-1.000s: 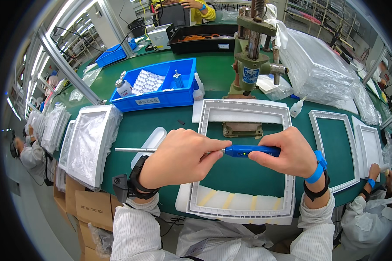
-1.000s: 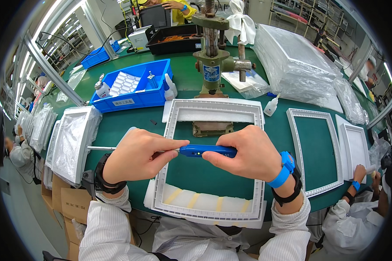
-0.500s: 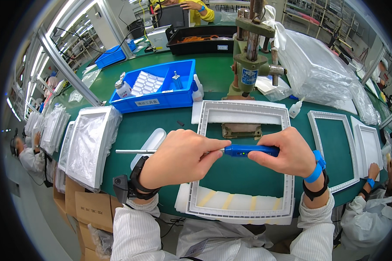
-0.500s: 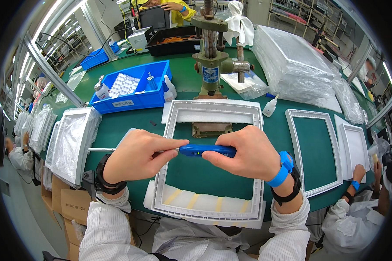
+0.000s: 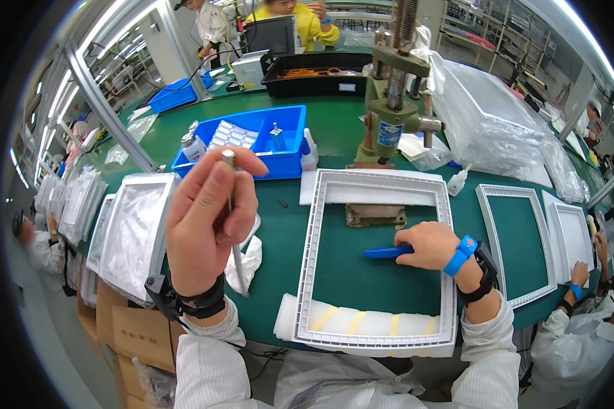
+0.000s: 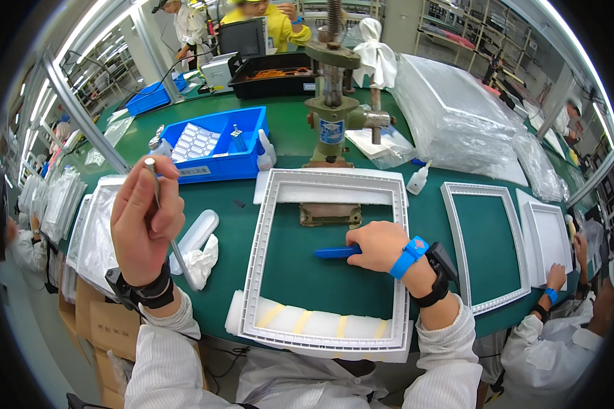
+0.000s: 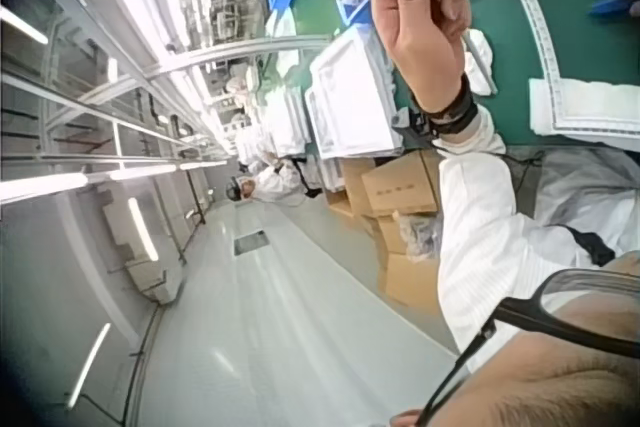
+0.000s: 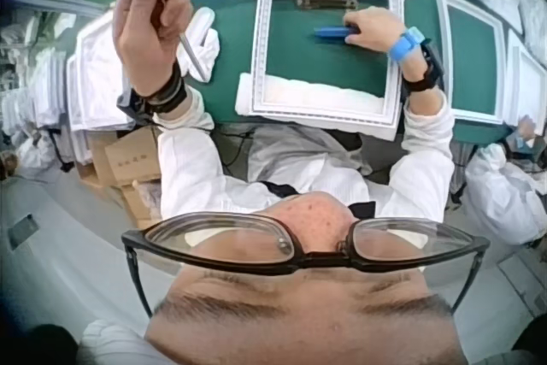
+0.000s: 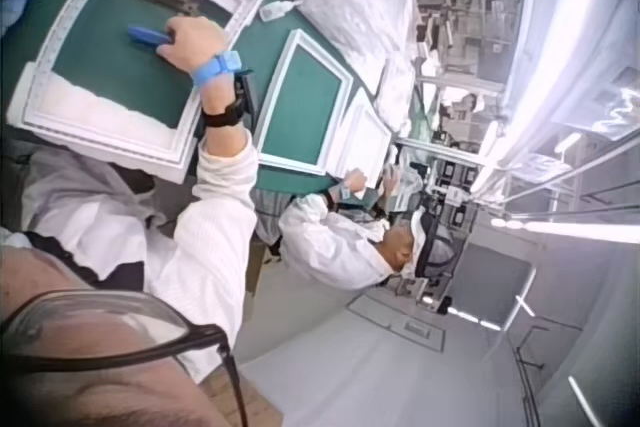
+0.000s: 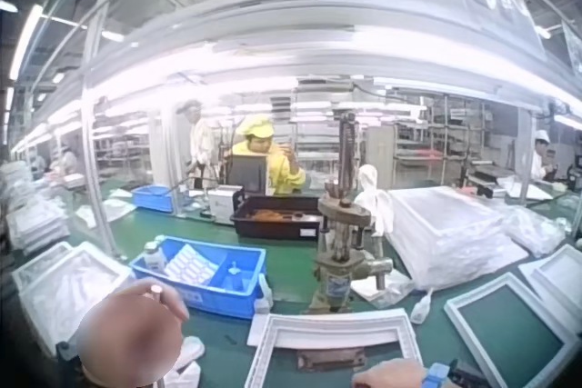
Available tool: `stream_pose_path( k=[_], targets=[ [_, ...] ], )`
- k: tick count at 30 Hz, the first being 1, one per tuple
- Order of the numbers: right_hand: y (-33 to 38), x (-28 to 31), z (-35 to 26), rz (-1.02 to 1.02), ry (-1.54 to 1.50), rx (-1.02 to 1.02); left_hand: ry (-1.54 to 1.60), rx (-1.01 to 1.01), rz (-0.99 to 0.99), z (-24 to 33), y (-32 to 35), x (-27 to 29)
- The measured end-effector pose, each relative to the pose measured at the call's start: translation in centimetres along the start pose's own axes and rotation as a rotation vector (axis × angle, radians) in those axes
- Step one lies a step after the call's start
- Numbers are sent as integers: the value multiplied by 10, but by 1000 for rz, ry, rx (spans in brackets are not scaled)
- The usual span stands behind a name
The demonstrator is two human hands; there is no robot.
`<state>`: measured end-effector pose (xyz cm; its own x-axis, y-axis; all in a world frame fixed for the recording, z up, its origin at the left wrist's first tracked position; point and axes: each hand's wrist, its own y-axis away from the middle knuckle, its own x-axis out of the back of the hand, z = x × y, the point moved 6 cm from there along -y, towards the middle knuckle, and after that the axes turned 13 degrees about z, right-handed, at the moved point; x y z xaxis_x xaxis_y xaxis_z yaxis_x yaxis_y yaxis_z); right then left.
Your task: Assembling a white plastic frame with foam and magnets using a press tool.
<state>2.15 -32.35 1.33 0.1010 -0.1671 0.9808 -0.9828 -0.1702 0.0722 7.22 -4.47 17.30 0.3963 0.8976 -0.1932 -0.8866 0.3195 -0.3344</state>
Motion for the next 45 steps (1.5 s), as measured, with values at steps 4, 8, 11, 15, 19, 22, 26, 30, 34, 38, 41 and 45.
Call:
stream_pose_path(
  k=[4, 8, 11, 15, 19, 22, 26, 30, 34, 38, 41, 45],
  targets=[
    [5, -1, 0, 71, -16, 13, 193, -94, 77, 8, 2, 8],
    [19, 41, -21, 319, -191, 91, 546, -52, 20, 15, 12, 0],
    [51, 69, -67, 121, -849, 79, 849, 32, -127, 2, 33, -22],
    [102, 78, -144, -54, -1253, 446, 502, 91, -243, -9, 68, -73],
    [137, 52, -152, -316, -1457, 167, 360, 211, -443, -41, 87, -100],
    [172, 25, -142, -276, -1797, -91, 114, 173, -745, -50, 84, -91],
    [201, -27, -139, -76, -1741, -92, -190, 170, -1009, -53, 102, -91],
    [209, -54, -147, -64, -1777, -167, -190, 182, -1037, -65, 111, -95],
    [206, -66, -147, -7, -1755, -170, -205, 204, -1000, -75, 112, -92],
    [203, -63, -143, 10, -1707, -133, -295, 232, -974, -74, 113, -92],
    [201, -60, -142, -76, -1698, -198, -302, 157, -962, -76, 115, -95],
    [186, -61, -149, -45, -1632, -188, -328, 90, -1079, -82, 130, -103]
  ],
)
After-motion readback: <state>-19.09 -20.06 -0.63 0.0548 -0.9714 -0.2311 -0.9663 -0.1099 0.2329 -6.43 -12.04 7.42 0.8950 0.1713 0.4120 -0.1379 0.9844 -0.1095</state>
